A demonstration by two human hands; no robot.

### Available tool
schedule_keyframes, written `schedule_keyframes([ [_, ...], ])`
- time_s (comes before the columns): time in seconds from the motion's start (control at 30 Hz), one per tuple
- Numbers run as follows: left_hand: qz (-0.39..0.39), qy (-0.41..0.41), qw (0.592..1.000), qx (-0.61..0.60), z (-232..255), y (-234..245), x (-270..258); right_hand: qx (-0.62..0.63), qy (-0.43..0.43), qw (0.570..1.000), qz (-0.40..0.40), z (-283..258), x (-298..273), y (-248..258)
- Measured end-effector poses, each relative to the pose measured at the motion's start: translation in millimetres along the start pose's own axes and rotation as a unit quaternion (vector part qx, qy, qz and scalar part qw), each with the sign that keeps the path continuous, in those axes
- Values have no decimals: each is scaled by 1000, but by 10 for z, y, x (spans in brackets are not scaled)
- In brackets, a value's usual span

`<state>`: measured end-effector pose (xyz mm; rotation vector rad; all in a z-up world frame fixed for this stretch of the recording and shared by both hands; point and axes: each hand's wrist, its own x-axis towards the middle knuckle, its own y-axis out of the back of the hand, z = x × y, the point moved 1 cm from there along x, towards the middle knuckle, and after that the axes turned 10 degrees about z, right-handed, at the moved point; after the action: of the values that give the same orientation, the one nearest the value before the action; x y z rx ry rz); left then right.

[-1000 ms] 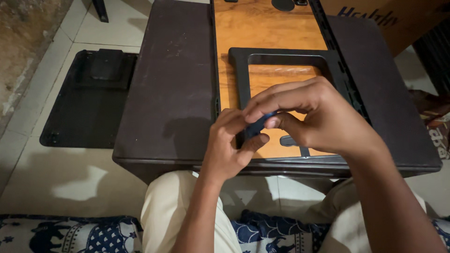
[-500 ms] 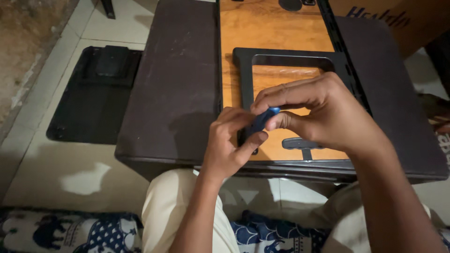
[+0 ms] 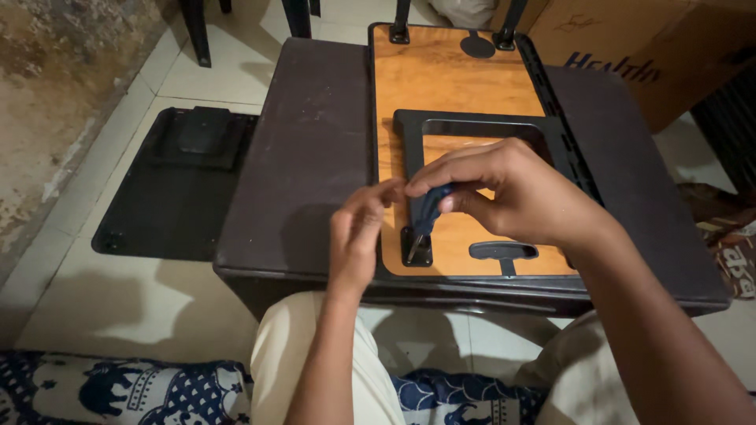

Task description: The person attaches black plastic legs to a wooden tabletop using a screwdriver. They position each leg, insert screws, and tighten them to secure the frame to the tabletop.

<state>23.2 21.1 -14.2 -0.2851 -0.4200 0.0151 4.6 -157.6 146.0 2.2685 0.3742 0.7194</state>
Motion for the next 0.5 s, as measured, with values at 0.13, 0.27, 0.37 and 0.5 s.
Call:
schedule_keyframes([
  [0.13, -10, 29, 999, -8, 31, 10, -44, -54, -47, 997, 6, -53, 5, -3],
  [0.27, -48, -29, 998, 38, 54, -75, -71, -90, -5, 996, 21, -140, 15, -1],
  [0.37, -40, -31, 997, 66, 47, -127, -69, -140, -35, 989, 24, -191, 30, 4],
  [0.5, -18, -30, 994, 104, 32, -150, -96, -216, 13, 976, 34, -291, 63, -97],
])
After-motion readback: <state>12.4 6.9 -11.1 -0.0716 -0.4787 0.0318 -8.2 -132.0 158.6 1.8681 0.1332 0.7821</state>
